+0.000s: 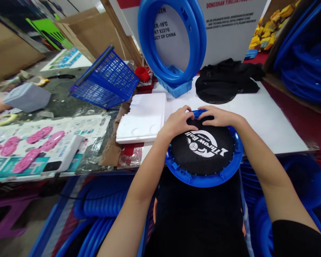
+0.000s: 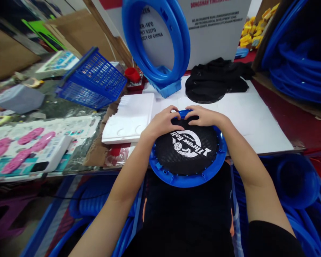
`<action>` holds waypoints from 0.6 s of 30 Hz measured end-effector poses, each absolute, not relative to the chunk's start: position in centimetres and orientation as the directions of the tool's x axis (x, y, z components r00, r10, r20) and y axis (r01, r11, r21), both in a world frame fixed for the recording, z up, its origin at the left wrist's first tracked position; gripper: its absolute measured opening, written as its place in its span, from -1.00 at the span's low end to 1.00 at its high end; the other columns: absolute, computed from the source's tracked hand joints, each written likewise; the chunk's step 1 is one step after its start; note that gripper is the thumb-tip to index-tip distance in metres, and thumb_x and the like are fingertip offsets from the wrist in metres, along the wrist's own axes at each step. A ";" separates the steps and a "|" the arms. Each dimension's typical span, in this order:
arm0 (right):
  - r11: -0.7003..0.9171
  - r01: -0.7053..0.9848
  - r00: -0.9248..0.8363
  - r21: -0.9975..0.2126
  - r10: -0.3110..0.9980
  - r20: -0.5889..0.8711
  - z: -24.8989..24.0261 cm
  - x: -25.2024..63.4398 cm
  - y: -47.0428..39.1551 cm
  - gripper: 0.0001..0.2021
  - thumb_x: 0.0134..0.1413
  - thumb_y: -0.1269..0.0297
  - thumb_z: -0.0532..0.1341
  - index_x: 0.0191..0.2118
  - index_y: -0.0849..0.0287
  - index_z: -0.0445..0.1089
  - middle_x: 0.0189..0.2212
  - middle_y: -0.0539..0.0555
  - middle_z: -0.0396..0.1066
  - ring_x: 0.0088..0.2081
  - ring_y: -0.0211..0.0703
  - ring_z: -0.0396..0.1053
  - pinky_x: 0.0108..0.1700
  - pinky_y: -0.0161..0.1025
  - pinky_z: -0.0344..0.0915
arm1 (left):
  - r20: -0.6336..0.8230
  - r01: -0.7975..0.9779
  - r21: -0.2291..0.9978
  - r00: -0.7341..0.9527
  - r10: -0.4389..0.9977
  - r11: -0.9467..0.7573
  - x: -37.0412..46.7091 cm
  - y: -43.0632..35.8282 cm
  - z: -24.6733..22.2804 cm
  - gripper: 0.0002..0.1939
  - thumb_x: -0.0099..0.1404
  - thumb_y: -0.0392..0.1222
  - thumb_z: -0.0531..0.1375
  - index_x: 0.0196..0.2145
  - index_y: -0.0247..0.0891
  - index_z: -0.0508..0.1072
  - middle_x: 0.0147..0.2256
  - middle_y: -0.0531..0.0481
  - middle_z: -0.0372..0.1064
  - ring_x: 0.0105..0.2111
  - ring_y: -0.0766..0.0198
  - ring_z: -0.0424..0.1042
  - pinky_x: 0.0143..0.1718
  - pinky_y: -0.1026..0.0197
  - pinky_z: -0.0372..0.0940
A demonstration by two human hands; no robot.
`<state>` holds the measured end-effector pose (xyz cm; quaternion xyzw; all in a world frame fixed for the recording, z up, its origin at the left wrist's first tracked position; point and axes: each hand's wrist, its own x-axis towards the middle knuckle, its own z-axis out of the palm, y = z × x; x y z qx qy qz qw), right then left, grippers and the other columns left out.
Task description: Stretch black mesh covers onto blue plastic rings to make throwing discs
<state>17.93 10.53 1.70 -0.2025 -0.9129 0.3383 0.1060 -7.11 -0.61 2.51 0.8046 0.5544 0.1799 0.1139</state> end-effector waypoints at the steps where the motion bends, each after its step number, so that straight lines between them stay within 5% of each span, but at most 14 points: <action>1: 0.698 0.324 -0.893 -0.639 0.448 0.037 1.6 17.8 10.4 -0.57 0.23 0.00 0.35 0.18 -0.10 0.61 0.47 0.08 0.22 0.49 0.31 0.13 0.55 0.28 -0.01 | 0.162 0.857 0.369 0.322 0.933 -0.360 -7.0 -0.6 2.5 -0.59 0.26 0.12 0.48 -0.06 -0.16 0.61 0.23 -0.17 0.35 0.07 -0.11 0.47 0.03 -0.04 0.40; 5: 0.707 0.357 -0.882 -0.611 0.471 0.030 1.7 17.4 9.8 -0.62 0.22 0.03 0.35 0.11 -0.04 0.62 0.42 0.13 0.29 0.45 0.33 0.18 0.49 0.29 0.09 | 0.167 0.844 0.384 0.336 0.927 -0.375 -6.9 -0.5 2.2 -0.57 0.24 0.10 0.49 -0.05 -0.15 0.63 0.25 -0.18 0.36 0.11 -0.15 0.46 0.09 -0.08 0.39; 9: 0.674 0.349 -0.847 -0.651 0.524 0.088 2.5 17.3 9.7 -0.78 0.21 0.05 0.33 -0.17 0.06 0.57 0.16 0.18 0.55 0.21 0.28 0.45 0.30 0.15 0.32 | 0.197 0.733 0.575 0.309 0.930 -0.365 -7.3 0.1 1.8 -0.83 0.35 -0.10 0.38 -0.15 -0.20 0.60 0.00 -0.12 0.51 -0.04 0.04 0.51 0.07 0.00 0.41; 13: 0.606 0.322 -0.811 -0.728 0.573 0.118 2.5 17.6 10.2 -0.77 0.26 0.04 0.29 -0.18 0.07 0.55 0.13 0.15 0.59 0.19 0.25 0.48 0.31 0.12 0.30 | 0.193 0.657 0.703 0.194 0.962 -0.274 -7.5 0.7 1.7 -0.92 0.38 -0.23 0.31 -0.20 -0.21 0.63 -0.16 -0.06 0.59 -0.21 0.15 0.52 -0.05 0.07 0.42; 18: 0.550 0.330 -0.765 -0.768 0.632 0.124 1.5 17.6 11.1 -0.77 0.22 0.03 0.31 -0.23 0.09 0.53 0.13 0.17 0.60 0.18 0.26 0.50 0.32 0.21 0.29 | 0.250 0.648 0.715 0.113 0.962 -0.262 -7.0 1.3 1.1 -0.87 0.40 -0.23 0.28 -0.23 -0.21 0.67 -0.20 -0.04 0.67 -0.19 0.15 0.55 0.01 0.07 0.40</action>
